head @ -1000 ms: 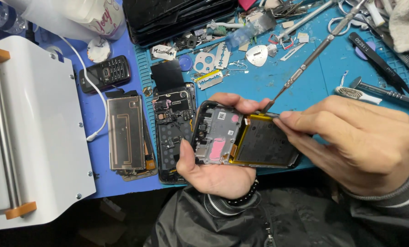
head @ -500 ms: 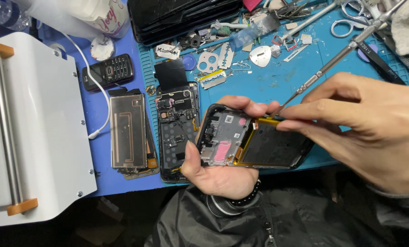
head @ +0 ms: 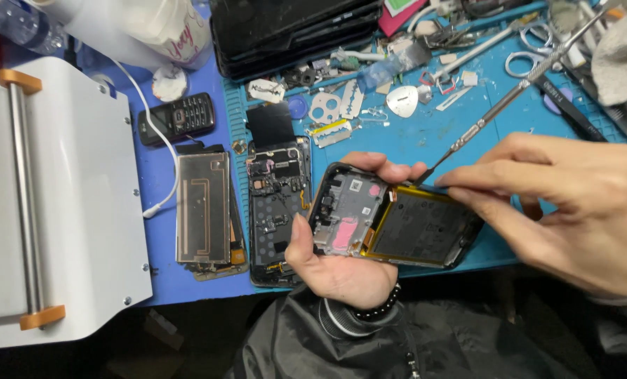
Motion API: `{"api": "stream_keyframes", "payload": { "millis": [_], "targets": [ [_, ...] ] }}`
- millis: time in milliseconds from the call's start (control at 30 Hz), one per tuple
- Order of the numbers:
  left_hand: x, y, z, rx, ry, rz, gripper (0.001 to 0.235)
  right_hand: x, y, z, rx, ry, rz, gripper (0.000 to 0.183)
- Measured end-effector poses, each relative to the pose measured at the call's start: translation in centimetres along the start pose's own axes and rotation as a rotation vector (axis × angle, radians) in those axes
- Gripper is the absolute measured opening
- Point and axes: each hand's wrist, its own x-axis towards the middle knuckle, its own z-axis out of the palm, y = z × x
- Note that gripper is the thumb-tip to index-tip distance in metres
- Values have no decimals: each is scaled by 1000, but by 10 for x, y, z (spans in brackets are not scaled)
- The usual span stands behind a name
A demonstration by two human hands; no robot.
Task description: The recorder is disassembling and repairing internal components of a smartphone on an electronics workbench.
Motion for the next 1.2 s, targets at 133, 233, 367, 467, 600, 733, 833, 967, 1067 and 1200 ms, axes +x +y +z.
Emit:
{"api": "stream_keyframes", "payload": {
  "millis": [133,233,367,467,600,733,833,967,1067,1200],
  "targets": [
    [3,-1,3,-7,14,18,78,-1,9,-3,-186,-18,-168,27],
    [9,0,4,45,62,30,79,-2,28,-2,-450,-90,-129,37],
    [11,-2,3,112,153,13,81,3,38,-4,-690,-274,20,39],
    [9,-3,1,101,129,22,81,6,32,-2,-711,-320,55,40],
    [9,-3,-1,85,145,3,79,3,17,3,-739,-214,-68,24],
    [10,-4,-2,59,128,-4,78,1,11,12,-629,-18,-161,10],
    [11,-5,-3,44,126,8,77,2,13,16,-515,15,-216,14],
    [11,-6,-4,40,116,17,77,4,21,15,-483,-58,-236,23],
    [13,-8,-8,12,130,-18,78,7,24,11,-510,-92,-253,30],
    [12,-5,-2,56,127,20,77,17,20,-5,-493,-181,20,16]
  ]
}}
